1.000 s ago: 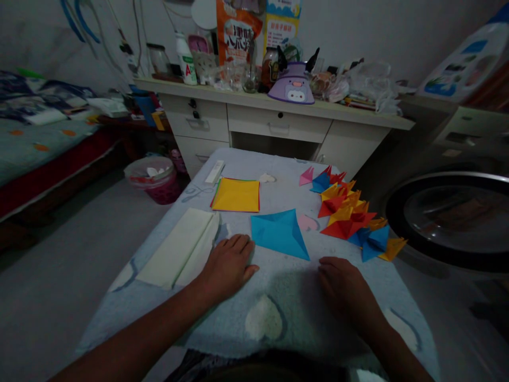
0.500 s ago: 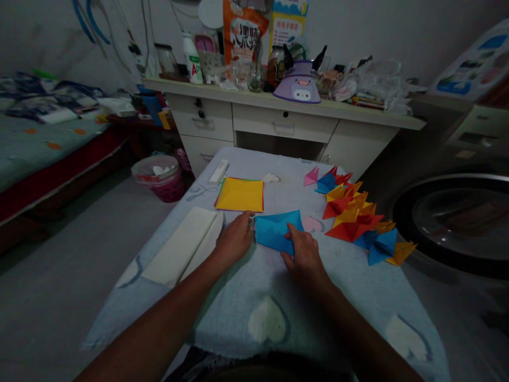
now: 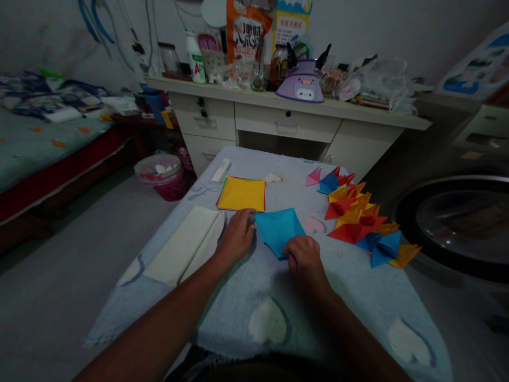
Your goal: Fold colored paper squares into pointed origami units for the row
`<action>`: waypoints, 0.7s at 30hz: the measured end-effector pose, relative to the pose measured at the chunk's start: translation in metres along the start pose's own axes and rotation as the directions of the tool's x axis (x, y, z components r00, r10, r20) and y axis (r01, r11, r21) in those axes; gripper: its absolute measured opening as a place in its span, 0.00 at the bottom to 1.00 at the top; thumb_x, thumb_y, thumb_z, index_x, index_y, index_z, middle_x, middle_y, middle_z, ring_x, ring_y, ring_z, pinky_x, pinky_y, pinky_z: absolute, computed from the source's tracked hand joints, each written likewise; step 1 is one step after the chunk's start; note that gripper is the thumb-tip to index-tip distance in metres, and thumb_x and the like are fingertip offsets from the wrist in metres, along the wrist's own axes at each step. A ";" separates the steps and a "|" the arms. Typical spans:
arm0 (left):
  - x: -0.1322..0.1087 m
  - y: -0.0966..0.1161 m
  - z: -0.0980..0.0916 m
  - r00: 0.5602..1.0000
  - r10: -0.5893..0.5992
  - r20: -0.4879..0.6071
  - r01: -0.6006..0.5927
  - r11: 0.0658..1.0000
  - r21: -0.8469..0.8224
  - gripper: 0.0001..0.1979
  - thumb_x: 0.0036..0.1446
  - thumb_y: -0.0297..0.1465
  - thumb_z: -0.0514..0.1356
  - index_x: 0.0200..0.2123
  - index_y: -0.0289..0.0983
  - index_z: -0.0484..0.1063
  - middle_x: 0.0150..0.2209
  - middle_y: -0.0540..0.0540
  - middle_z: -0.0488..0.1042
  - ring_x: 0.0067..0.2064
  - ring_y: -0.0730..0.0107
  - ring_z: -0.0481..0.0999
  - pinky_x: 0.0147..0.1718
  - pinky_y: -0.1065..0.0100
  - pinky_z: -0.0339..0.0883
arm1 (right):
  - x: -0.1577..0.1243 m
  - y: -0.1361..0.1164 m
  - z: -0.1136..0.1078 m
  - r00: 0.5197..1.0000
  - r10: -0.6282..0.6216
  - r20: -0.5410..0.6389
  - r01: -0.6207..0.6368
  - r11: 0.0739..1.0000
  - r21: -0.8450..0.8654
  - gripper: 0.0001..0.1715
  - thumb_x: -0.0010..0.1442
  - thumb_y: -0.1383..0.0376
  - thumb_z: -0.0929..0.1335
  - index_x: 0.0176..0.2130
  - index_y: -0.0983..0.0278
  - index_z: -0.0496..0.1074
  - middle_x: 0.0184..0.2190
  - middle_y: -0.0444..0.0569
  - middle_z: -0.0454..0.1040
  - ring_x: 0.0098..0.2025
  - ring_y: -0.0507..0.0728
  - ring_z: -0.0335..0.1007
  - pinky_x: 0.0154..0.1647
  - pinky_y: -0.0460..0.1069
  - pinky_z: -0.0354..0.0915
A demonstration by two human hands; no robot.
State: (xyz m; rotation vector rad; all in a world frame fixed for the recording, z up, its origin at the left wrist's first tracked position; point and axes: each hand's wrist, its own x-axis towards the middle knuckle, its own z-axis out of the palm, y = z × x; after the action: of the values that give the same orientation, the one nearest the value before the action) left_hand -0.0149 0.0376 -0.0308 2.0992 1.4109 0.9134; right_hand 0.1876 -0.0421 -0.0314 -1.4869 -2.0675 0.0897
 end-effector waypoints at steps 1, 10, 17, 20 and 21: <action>0.000 0.000 0.000 1.000 0.000 -0.003 0.000 1.000 -0.012 0.21 0.56 0.24 0.50 0.54 0.34 0.63 0.53 0.38 0.68 0.56 0.58 0.68 0.56 0.55 0.63 | -0.001 0.001 0.000 1.000 -0.012 -0.009 0.012 1.000 0.003 0.16 0.52 0.79 0.61 0.33 0.63 0.71 0.34 0.48 0.72 0.44 0.58 0.61 0.49 0.54 0.54; 0.002 0.004 0.000 0.979 -0.187 0.083 0.195 0.724 -0.662 0.19 0.52 0.27 0.55 0.49 0.39 0.68 0.43 0.45 0.76 0.40 0.64 0.76 0.38 0.64 0.70 | -0.005 0.010 -0.004 0.987 -0.096 -0.129 0.084 0.992 -0.096 0.16 0.51 0.80 0.62 0.32 0.62 0.69 0.41 0.48 0.73 0.47 0.60 0.61 0.48 0.56 0.54; -0.003 0.012 -0.012 0.963 -0.205 0.177 0.255 0.467 -0.847 0.25 0.60 0.50 0.51 0.52 0.39 0.65 0.43 0.42 0.76 0.37 0.65 0.75 0.31 0.68 0.68 | -0.003 0.011 -0.009 0.971 -0.135 -0.196 0.100 0.979 -0.178 0.16 0.51 0.80 0.61 0.30 0.62 0.69 0.42 0.50 0.71 0.47 0.61 0.61 0.47 0.56 0.58; -0.003 0.011 -0.012 0.952 -0.188 0.242 0.306 0.542 -0.783 0.29 0.52 0.43 0.63 0.54 0.40 0.62 0.44 0.44 0.75 0.37 0.67 0.75 0.32 0.69 0.67 | -0.003 0.015 -0.009 0.970 -0.144 -0.198 0.113 0.980 -0.161 0.16 0.51 0.80 0.61 0.31 0.62 0.69 0.43 0.51 0.70 0.47 0.60 0.60 0.47 0.57 0.59; -0.003 0.010 -0.011 0.948 -0.184 0.258 0.317 0.591 -0.742 0.31 0.49 0.39 0.66 0.55 0.41 0.61 0.43 0.45 0.74 0.37 0.68 0.75 0.32 0.69 0.66 | -0.003 0.016 -0.009 0.971 -0.143 -0.192 0.115 0.982 -0.151 0.16 0.51 0.80 0.61 0.31 0.62 0.69 0.43 0.51 0.70 0.46 0.60 0.60 0.47 0.57 0.60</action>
State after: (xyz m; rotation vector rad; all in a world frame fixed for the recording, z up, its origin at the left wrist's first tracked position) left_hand -0.0174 0.0309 -0.0173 1.2295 0.9274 0.9770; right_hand 0.2063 -0.0410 -0.0317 -1.3741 -2.0318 -0.2512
